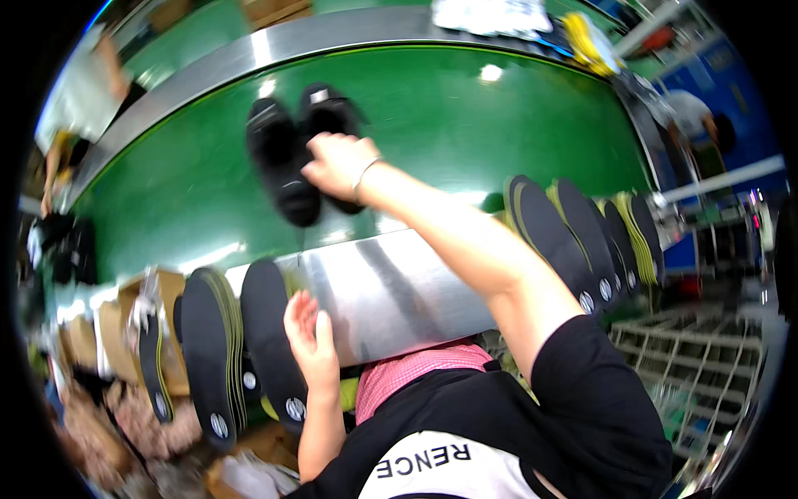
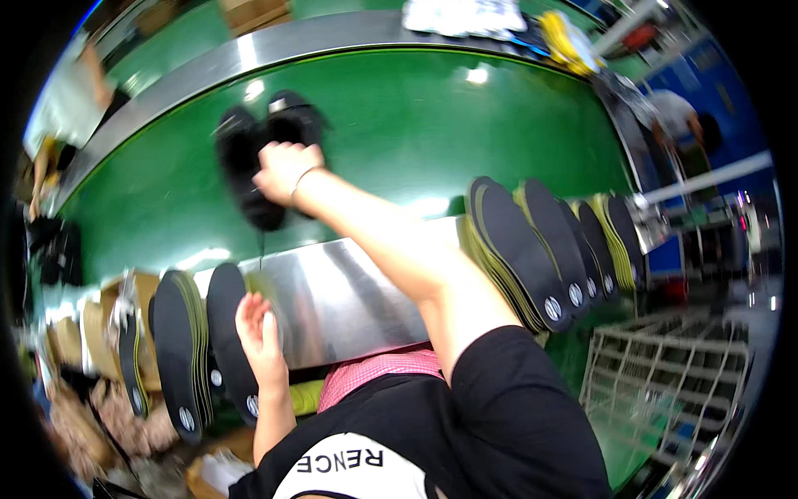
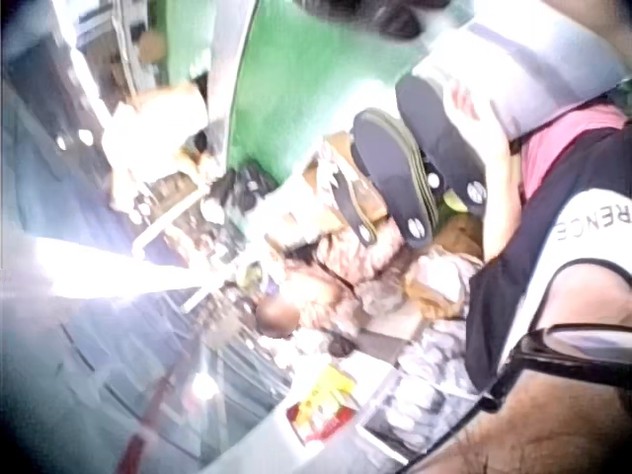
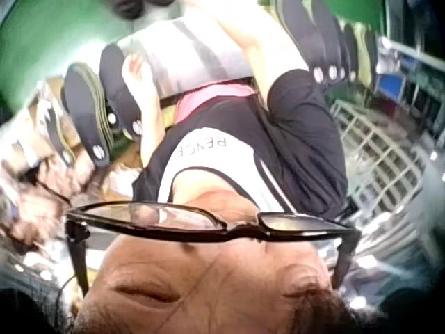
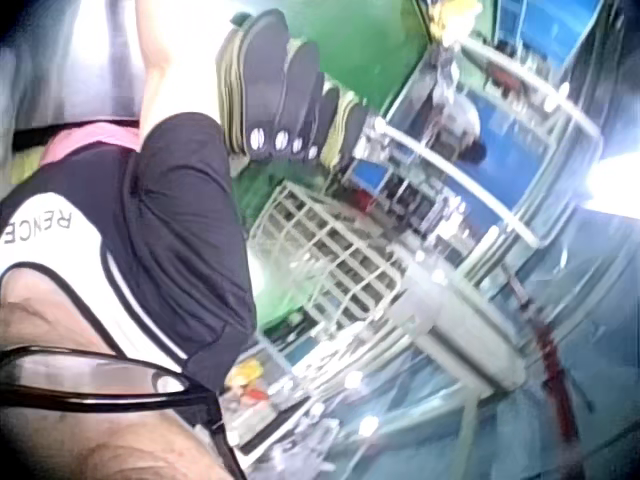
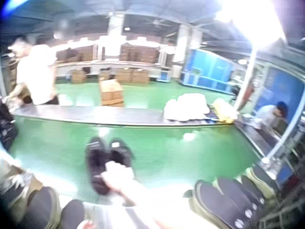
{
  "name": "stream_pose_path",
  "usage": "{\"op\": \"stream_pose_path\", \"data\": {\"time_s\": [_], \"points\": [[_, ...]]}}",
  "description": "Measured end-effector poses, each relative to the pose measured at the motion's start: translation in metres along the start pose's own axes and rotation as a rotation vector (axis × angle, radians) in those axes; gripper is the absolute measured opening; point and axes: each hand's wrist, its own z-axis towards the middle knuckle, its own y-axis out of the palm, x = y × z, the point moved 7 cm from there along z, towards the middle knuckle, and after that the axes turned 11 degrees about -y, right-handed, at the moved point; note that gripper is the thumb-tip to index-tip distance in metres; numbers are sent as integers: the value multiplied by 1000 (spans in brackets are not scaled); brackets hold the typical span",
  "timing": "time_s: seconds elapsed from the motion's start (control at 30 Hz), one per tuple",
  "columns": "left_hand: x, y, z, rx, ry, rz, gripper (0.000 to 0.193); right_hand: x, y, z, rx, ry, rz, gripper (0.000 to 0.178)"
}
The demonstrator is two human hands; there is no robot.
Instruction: The person inserts foam insoles into black athletic shoes by hand, selecting insoles from a bag and sliding them into the shoes on an assembly line.
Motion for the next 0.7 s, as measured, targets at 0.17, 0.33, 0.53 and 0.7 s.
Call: {"op": "stream_pose_path", "data": {"time_s": [0.17, 0.33, 0.53, 0.7], "points": [[-58, 45, -23, -383, -345, 33, 30, 5, 38, -136, -31, -179, 202, 27], [-38, 104, -41, -619, -409, -17, 24, 92, 86, -328, 76, 30, -102, 32], [140, 158, -85, -834, 428, -396, 21, 110, 103, -326, -19, 47, -136, 33], [174, 143, -138, -634, 622, -540, 22, 109, 122, -310, 28, -13, -217, 35]]}}
